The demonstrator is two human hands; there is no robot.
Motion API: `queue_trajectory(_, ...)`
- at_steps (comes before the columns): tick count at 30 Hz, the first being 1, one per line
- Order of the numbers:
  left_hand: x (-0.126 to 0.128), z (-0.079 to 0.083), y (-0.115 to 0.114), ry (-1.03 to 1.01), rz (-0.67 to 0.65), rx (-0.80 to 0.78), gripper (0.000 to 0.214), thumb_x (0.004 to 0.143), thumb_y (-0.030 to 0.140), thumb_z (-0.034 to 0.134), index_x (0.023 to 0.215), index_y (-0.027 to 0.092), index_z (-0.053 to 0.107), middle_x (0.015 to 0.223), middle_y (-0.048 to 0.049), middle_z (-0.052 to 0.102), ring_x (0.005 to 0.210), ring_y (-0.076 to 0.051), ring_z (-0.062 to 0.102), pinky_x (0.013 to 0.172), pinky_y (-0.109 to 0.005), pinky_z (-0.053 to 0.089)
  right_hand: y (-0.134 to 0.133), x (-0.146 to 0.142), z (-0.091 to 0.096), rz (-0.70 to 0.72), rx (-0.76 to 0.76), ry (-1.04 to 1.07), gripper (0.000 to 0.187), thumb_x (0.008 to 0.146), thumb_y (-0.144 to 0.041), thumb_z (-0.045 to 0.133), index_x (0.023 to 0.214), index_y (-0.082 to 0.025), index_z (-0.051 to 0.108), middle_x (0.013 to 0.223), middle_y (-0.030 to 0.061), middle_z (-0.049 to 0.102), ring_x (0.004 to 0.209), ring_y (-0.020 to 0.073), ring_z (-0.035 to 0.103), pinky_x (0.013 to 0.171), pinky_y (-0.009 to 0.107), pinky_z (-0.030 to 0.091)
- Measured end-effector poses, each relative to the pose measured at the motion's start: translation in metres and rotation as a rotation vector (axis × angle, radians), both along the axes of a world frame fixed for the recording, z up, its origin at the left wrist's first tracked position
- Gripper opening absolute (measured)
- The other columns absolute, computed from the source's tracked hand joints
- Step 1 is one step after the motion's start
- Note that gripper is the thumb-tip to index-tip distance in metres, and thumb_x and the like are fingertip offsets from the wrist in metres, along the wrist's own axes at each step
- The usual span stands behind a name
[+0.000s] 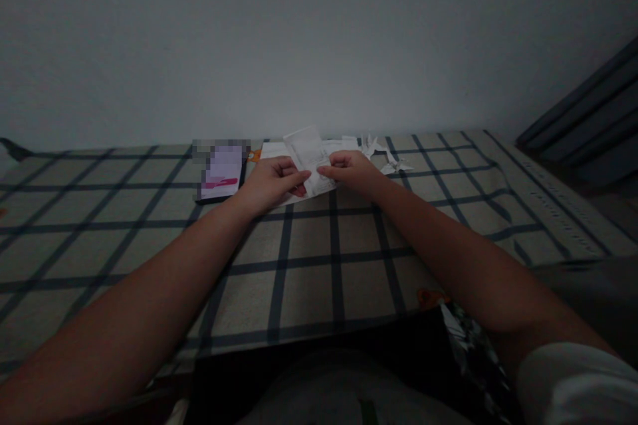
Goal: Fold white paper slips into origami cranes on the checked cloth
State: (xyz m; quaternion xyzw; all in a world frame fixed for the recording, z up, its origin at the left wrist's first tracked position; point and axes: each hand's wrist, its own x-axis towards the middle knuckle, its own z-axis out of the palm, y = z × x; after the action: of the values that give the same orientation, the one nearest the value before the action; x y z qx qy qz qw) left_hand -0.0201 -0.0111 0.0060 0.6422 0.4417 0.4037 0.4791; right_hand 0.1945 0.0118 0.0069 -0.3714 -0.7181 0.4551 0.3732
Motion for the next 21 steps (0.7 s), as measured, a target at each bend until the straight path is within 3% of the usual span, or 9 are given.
queue_trajectory(7, -0.0002, 0.0053, -0.0019, -0.04, 0.068, 0.079, 0.038, 0.074, 0.04, 0.082, 0.097, 0.011, 0.074, 0.075, -0.0054, 0.075, 0.06, -0.014, 0.067, 0.062, -0.026, 0.058, -0.0011, -0.0028, -0.0006, 0.096, -0.139, 0.115, 0.025, 0.075, -0.037, 0.078, 0.085, -0.015, 0.071, 0.083, 0.0033, 0.073, 0.076, 0.015, 0.065, 0.072, 0.028, 0.053)
queue_trajectory(14, 0.0021, 0.0003, 0.0003, -0.047, -0.007, -0.084, 0.041, 0.069, 0.04, 0.086, 0.095, 0.012, 0.073, 0.075, -0.0058, 0.075, 0.061, -0.013, 0.067, 0.061, -0.026, 0.057, -0.0008, -0.0031, -0.0002, 0.019, -0.157, 0.135, 0.019, 0.075, -0.031, 0.078, 0.074, -0.016, 0.066, 0.074, 0.0012, 0.07, 0.069, 0.0133, 0.064, 0.068, 0.027, 0.054)
queue_trajectory(21, 0.0003, 0.0018, 0.0001, 0.05, 0.008, -0.061, 0.028, 0.07, 0.038, 0.083, 0.079, 0.014, 0.071, 0.066, -0.0038, 0.072, 0.056, -0.013, 0.063, 0.057, -0.025, 0.053, -0.0015, -0.0044, 0.0005, 0.025, -0.168, 0.126, 0.02, 0.076, -0.034, 0.076, 0.079, -0.016, 0.068, 0.078, 0.0017, 0.071, 0.073, 0.0144, 0.065, 0.068, 0.026, 0.053)
